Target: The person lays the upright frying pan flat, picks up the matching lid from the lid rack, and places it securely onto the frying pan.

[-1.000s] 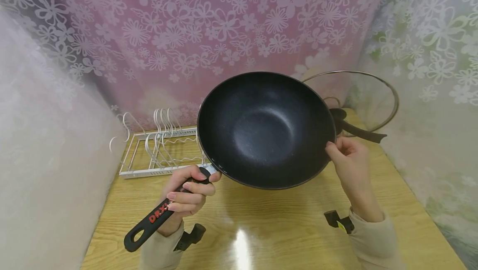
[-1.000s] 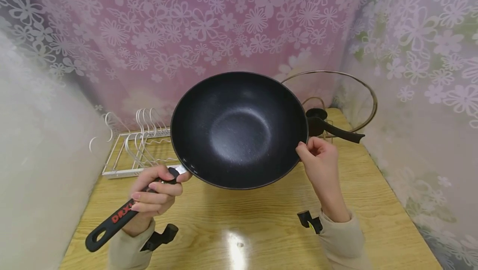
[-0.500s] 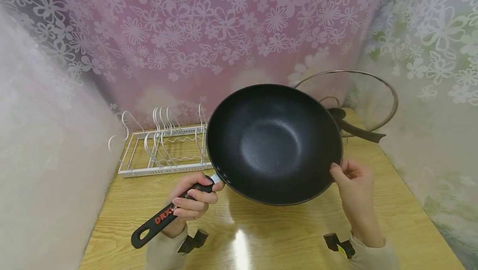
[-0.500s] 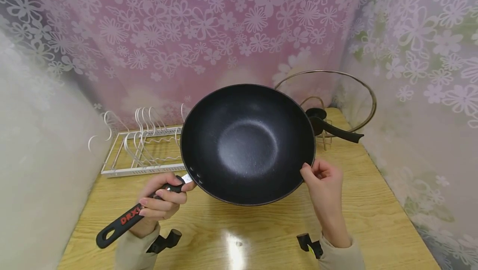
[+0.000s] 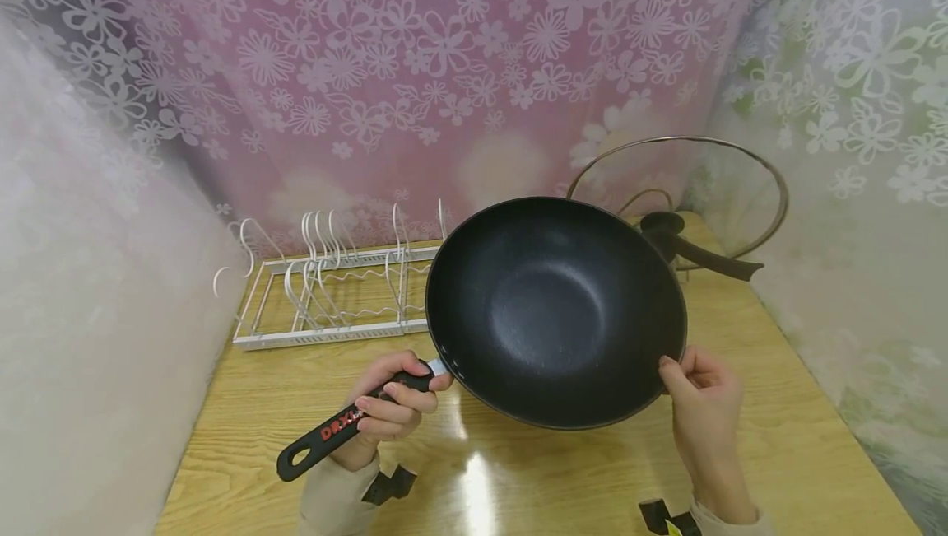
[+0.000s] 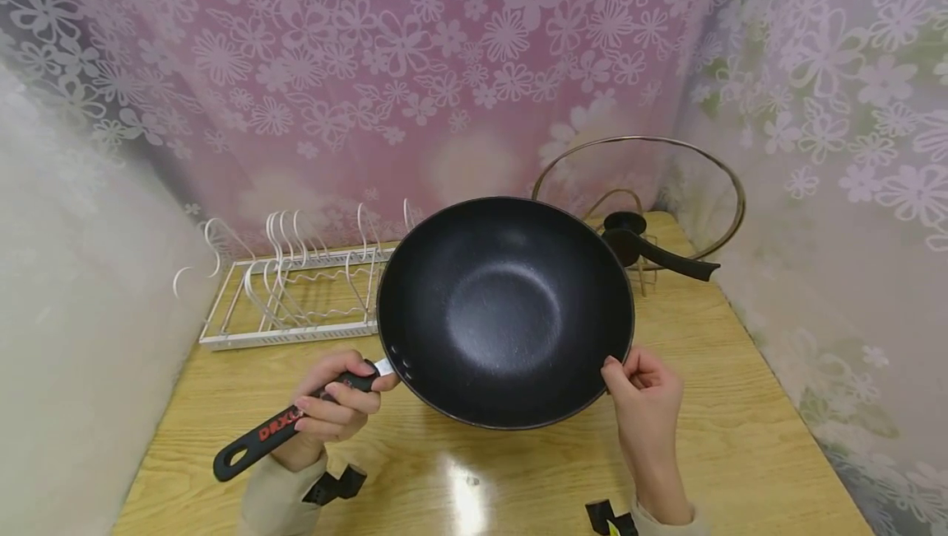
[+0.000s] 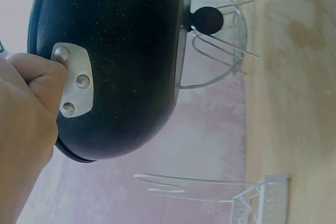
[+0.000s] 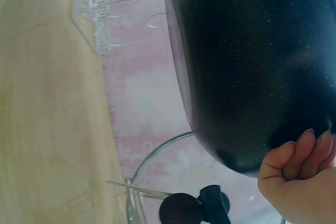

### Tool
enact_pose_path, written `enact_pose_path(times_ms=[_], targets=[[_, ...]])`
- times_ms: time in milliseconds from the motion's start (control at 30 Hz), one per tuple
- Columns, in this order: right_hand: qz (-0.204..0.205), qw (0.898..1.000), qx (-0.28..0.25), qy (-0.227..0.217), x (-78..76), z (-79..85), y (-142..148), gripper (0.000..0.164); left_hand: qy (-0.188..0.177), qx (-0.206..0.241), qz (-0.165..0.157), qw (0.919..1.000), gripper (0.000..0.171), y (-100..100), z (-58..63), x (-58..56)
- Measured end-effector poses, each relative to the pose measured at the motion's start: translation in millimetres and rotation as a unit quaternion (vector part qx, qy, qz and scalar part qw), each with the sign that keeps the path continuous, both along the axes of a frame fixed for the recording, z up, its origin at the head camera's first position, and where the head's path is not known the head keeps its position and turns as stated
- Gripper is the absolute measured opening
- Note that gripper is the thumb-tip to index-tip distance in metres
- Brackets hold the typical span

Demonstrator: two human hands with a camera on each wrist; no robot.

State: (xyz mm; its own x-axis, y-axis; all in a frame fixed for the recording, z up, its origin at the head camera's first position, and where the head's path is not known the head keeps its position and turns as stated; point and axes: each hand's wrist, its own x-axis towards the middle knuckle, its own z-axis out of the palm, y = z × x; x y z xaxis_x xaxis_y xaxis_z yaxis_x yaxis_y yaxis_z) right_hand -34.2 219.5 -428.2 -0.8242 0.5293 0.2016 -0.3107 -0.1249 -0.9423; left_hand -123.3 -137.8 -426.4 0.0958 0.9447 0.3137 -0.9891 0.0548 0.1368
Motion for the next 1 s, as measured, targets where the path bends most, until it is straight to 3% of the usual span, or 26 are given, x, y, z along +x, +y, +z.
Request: enact_pose_path(times_ms=[267,567,1000], targets=[[0.012,0.998,-0.056,-0.022,4.6,-14.6,-0.6,0.037,0.023,-0.002,0.006,0.9997,0.020,1.8,-16.7,-1.7],[0.041,0.992,-0.116,0.010,8.8,-39.0,1.0,0.038,0.009,0.009,-0.001,0.9999,0.022,4.9,-45.0,-2.4],[0.003,0.988,-0.152,-0.022,4.9,-69.7,-1.9,0.038,0.010,0.004,0.012,0.9999,0.026,8.4,-80.4,-7.2]])
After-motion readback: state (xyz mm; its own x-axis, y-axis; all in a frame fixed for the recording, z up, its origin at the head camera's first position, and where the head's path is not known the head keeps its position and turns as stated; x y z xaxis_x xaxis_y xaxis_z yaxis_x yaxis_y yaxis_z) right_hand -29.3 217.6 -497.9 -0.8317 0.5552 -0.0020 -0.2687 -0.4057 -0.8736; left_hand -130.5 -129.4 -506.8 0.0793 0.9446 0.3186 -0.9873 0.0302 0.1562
